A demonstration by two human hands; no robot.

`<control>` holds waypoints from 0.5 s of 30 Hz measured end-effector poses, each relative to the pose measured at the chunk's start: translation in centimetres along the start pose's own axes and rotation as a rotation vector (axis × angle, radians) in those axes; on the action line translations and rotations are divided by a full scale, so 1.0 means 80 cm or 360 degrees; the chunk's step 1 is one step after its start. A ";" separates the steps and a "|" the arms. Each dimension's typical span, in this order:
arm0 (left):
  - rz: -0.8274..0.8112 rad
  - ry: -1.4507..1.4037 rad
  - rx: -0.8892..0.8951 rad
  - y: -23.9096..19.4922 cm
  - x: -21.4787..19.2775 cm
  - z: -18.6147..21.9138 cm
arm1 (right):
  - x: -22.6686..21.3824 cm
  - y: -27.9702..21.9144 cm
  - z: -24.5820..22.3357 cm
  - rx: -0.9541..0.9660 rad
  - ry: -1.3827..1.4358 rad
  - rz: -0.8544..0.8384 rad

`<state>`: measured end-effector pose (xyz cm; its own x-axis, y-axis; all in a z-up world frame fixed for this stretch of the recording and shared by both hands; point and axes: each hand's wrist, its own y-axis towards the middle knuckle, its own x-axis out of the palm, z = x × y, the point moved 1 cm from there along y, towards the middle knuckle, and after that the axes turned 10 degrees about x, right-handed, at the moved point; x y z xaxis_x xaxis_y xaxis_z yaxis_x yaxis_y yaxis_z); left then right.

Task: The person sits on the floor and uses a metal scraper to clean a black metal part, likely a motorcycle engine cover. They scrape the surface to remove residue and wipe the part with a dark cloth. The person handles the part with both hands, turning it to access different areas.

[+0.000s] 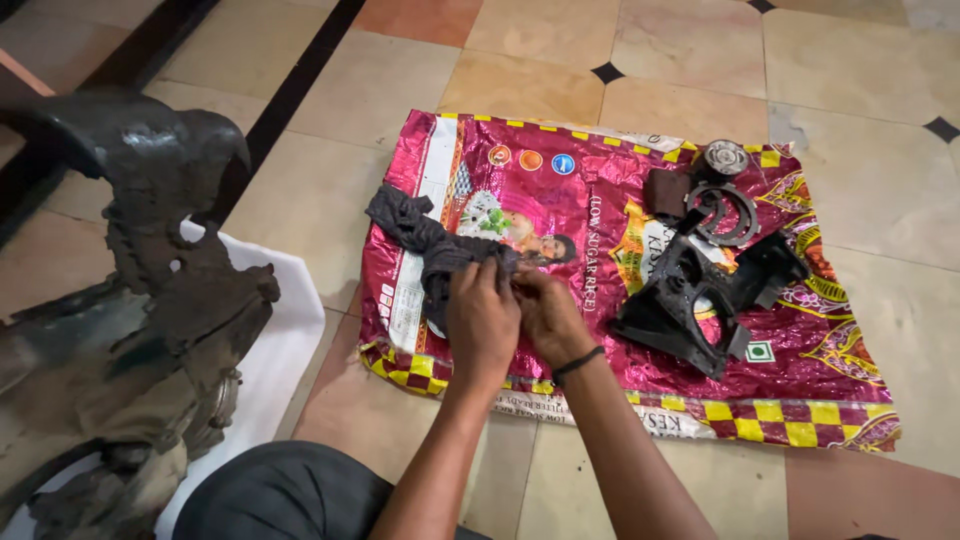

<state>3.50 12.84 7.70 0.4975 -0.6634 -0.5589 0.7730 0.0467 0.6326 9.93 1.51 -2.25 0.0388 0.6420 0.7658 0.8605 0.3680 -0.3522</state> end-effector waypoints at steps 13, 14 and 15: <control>-0.0032 -0.0348 -0.0115 -0.014 0.011 0.016 | -0.144 0.097 0.019 0.0443 0.0369 -0.0127; -0.0004 -0.0452 -0.0189 -0.015 0.011 0.016 | -0.155 0.106 0.020 0.0408 0.0465 -0.0204; 0.0023 -0.0554 -0.0264 -0.016 0.010 0.017 | -0.162 0.110 0.022 0.0392 0.0434 -0.0106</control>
<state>2.42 11.24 7.14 0.3675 -0.8743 -0.3171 0.8343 0.1592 0.5279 16.11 -2.35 -16.24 0.1491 0.4206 0.8949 0.7190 0.5752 -0.3902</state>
